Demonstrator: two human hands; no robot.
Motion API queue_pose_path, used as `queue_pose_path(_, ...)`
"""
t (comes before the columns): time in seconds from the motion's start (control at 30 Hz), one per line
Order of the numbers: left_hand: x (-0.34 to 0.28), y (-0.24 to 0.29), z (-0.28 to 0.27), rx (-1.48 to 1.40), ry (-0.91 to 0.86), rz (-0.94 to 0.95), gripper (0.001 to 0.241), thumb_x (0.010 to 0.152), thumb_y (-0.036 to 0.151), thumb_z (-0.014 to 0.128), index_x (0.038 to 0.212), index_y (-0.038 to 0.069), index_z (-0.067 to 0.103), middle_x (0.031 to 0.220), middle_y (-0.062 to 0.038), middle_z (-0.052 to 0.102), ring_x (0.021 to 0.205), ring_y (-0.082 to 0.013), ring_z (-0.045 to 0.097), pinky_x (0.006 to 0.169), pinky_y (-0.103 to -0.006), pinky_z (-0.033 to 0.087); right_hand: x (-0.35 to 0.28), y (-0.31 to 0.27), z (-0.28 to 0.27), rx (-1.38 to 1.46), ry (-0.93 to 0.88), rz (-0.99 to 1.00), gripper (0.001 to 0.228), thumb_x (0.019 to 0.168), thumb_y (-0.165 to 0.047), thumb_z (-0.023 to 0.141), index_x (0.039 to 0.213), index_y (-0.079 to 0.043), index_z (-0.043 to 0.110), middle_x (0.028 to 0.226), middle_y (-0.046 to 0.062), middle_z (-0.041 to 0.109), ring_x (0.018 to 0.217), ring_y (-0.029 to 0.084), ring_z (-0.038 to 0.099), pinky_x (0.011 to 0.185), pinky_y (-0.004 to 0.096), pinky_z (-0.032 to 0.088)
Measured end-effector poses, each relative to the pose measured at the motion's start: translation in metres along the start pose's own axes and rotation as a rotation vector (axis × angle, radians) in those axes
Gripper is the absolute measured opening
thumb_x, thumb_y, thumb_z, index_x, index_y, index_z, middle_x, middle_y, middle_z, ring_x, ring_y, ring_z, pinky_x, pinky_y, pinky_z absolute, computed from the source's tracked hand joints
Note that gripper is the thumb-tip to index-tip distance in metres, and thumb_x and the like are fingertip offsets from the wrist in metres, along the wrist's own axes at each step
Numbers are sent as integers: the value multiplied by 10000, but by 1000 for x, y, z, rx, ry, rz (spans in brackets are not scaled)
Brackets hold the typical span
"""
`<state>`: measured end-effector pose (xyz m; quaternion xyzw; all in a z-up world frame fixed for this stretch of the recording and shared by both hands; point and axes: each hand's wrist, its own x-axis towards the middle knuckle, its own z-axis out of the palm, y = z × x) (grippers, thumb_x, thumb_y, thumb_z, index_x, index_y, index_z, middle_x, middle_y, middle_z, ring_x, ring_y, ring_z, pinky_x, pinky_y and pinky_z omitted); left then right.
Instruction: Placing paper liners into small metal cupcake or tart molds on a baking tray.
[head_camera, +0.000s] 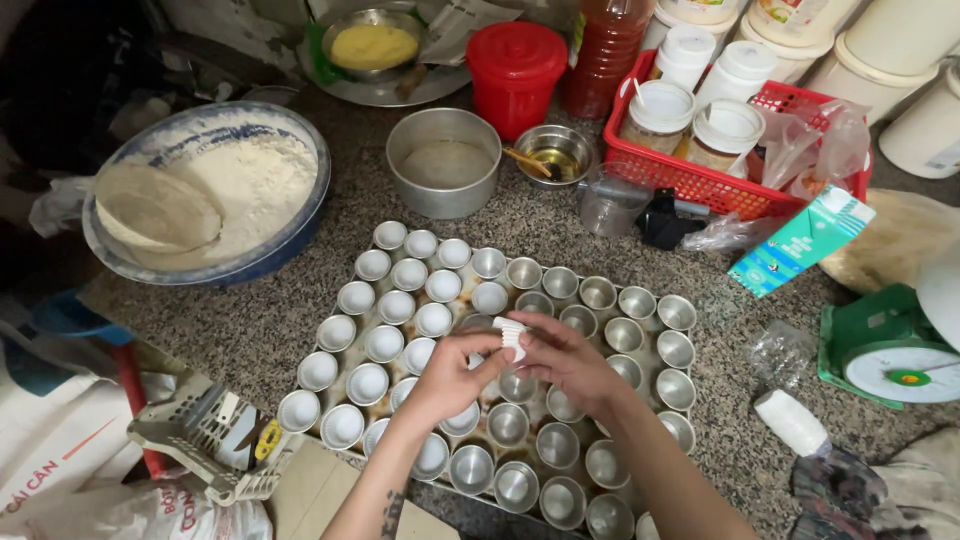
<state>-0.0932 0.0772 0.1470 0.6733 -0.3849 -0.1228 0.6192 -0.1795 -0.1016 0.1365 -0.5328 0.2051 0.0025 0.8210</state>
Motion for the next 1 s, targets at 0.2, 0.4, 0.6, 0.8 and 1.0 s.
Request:
queue_pose_path(0.2,1,-18,7,-2,60,-77,91,826,60,814,786,140,827,576,-22,695,638,-134,591,694,-299,518,-1,-5,-3,-23,23,31,492,910,-138,724,1390,-91,629,974,115,634,872,242,742,831,394,650)
queue_pose_path(0.4,-5,-27,11,28,145,-102,62,782,95,864,754,139,830,577,-28,700,628,-143,589,676,-290,508,-2,-6,2,-13,17,61,508,905,-150,730,1398,-88,624,964,83,574,877,239,727,855,411,646)
queue_pose_path(0.6,-12,-46,17,29,145,-240,169,748,191,918,875,120,832,672,-29,643,718,-125,543,707,-295,476,-5,-2,0,9,18,78,520,897,-109,728,1405,-92,617,979,82,547,919,249,721,882,406,633)
queue_pose_path(0.8,-10,-49,20,-72,97,-308,51,842,163,843,889,151,857,675,-14,696,765,-91,579,764,-257,488,7,12,-15,51,50,54,504,909,-113,722,1399,-94,610,1013,95,551,929,255,721,875,402,636)
queue_pose_path(1.0,4,-76,13,-95,226,-374,77,863,101,785,895,132,849,674,-11,733,710,-87,594,740,-272,512,15,25,-31,181,206,73,518,925,-128,705,1424,-84,574,1028,136,589,944,320,742,838,412,638)
